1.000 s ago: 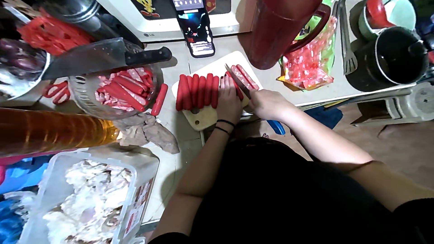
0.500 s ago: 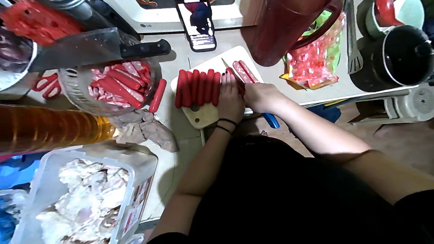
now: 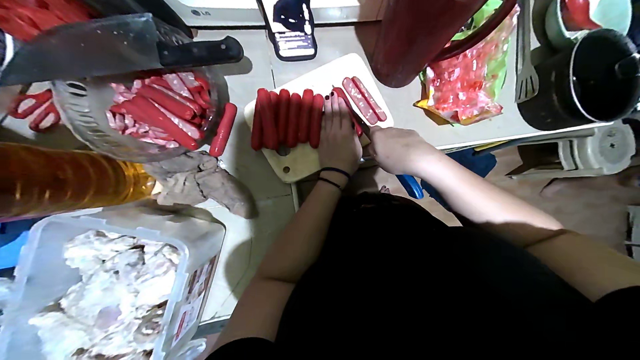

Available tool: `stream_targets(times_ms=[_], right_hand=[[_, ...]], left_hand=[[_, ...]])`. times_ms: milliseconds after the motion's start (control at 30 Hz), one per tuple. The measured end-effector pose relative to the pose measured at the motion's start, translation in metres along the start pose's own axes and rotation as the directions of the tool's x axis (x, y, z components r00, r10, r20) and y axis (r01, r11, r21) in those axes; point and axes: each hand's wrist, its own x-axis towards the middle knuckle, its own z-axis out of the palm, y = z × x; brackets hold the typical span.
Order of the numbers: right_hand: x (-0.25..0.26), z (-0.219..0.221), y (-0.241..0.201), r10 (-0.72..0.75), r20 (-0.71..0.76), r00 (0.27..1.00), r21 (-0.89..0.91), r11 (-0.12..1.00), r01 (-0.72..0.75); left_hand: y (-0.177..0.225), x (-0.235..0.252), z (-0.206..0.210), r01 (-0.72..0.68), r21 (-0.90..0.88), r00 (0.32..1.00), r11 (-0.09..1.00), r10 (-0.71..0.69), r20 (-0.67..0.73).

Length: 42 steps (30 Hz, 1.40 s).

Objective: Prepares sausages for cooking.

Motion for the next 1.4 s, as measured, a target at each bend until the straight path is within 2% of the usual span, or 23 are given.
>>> stream_targets(times_ms=[133, 233, 333, 433, 600, 800, 867, 933, 1000, 1100, 1167, 1300, 1400], right_hand=[[0.009, 0.011, 0.007, -0.010, -0.016, 1.000, 0.111, 0.994, 0.011], [0.008, 0.015, 0.001, 0.025, -0.025, 0.999, 0.086, 0.996, -0.022], [0.014, 0.031, -0.004, 0.060, -0.097, 0.993, 0.066, 0.996, -0.053], [0.025, 0.043, -0.007, 0.085, -0.146, 0.986, 0.069, 0.995, -0.076], [0.017, 0.041, 0.004, 0.045, -0.116, 0.992, 0.063, 0.997, -0.038], [-0.036, 0.034, 0.041, -0.011, 0.053, 0.999, -0.070, 0.997, 0.015], [-0.049, 0.037, 0.050, -0.018, 0.055, 0.998, -0.102, 0.994, 0.024], [-0.060, 0.039, 0.055, -0.023, 0.031, 0.999, -0.115, 0.993, 0.026], [-0.069, 0.034, 0.059, -0.023, 0.078, 0.997, -0.130, 0.991, 0.033], [-0.087, 0.022, 0.068, -0.025, 0.133, 0.991, -0.076, 0.996, 0.036], [-0.096, 0.014, 0.068, -0.045, 0.091, 0.995, -0.010, 0.999, 0.046], [-0.081, 0.019, 0.047, -0.124, 0.076, 0.989, 0.034, 0.992, 0.122], [-0.054, 0.026, 0.033, -0.125, 0.086, 0.988, 0.066, 0.991, 0.120]], left_hand=[[0.001, 0.000, 0.001, 0.017, 0.019, 1.000, 1.000, -0.018, 0.023], [0.002, -0.001, 0.000, 0.020, 0.029, 0.999, 0.999, -0.022, 0.043], [0.003, 0.000, -0.004, 0.032, 0.037, 0.996, 0.999, -0.035, 0.083], [0.000, 0.000, -0.003, 0.035, 0.025, 0.997, 0.999, -0.037, 0.062], [0.004, 0.001, -0.004, 0.057, 0.015, 0.996, 0.998, -0.058, 0.066], [0.005, 0.001, -0.004, 0.068, 0.006, 0.995, 0.998, -0.069, 0.077], [0.005, 0.001, -0.007, 0.075, -0.033, 0.993, 0.997, -0.071, 0.099], [0.004, 0.001, -0.018, 0.081, -0.194, 0.992, 0.978, -0.061, 0.107], [0.003, -0.007, -0.039, 0.062, -0.316, 0.997, 0.947, -0.048, 0.053], [0.002, -0.027, -0.068, 0.134, -0.284, 0.991, 0.949, -0.128, 0.041], [0.000, -0.038, -0.080, 0.224, -0.286, 0.974, 0.932, -0.206, 0.090], [-0.001, -0.052, -0.076, 0.243, -0.336, 0.970, 0.910, -0.236, 0.060], [0.001, -0.052, -0.077, 0.243, -0.338, 0.970, 0.909, -0.240, 0.051]])
